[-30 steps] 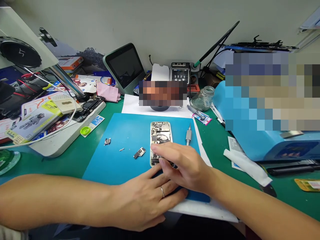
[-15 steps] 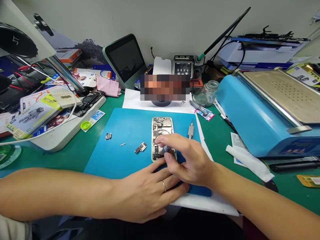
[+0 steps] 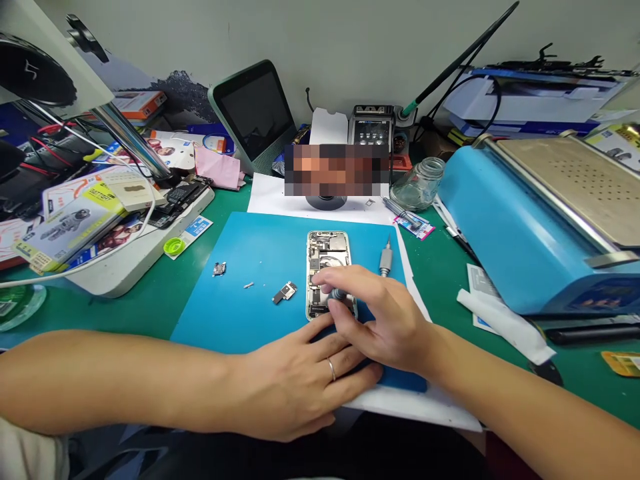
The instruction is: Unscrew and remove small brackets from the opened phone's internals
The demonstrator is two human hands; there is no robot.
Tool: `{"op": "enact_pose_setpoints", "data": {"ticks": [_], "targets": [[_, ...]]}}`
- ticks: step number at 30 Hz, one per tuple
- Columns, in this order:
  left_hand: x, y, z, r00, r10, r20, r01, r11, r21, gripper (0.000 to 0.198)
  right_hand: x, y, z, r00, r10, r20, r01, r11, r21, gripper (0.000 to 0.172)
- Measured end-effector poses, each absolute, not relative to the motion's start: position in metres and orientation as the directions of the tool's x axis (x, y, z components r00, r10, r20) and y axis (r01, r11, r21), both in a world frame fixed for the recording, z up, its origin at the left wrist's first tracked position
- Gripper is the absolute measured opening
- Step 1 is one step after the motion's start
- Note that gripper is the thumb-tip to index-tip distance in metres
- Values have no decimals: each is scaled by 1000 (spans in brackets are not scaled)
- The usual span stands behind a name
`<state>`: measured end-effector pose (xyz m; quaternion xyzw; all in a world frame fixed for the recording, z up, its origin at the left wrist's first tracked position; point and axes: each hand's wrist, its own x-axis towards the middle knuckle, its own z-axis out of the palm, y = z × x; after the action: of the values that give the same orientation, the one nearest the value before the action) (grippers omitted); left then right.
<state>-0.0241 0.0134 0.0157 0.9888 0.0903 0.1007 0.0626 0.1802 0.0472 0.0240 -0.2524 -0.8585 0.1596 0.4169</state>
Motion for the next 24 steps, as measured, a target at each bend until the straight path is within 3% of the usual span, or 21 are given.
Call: {"op": "enact_pose_setpoints", "data": {"ticks": [7, 12, 15, 21, 24], "targets": [[-24, 14, 16, 964, 188, 187, 162, -976, 146, 58, 182, 49, 23, -530, 514, 675, 264, 856, -445, 76], [-24, 15, 17, 964, 186, 192, 161, -977, 139, 58, 182, 47, 21, -527, 590, 612, 299, 803, -516, 76], [-25, 14, 16, 963, 186, 194, 163, -978, 131, 58, 181, 47, 21, -527, 548, 649, 261, 832, -490, 79], [-25, 14, 17, 965, 197, 176, 175, -976, 132, 60, 178, 49, 25, -536, 563, 630, 279, 822, -497, 71], [-25, 13, 17, 962, 192, 195, 170, -978, 124, 58, 178, 50, 26, -548, 534, 644, 255, 840, -479, 77]]}}
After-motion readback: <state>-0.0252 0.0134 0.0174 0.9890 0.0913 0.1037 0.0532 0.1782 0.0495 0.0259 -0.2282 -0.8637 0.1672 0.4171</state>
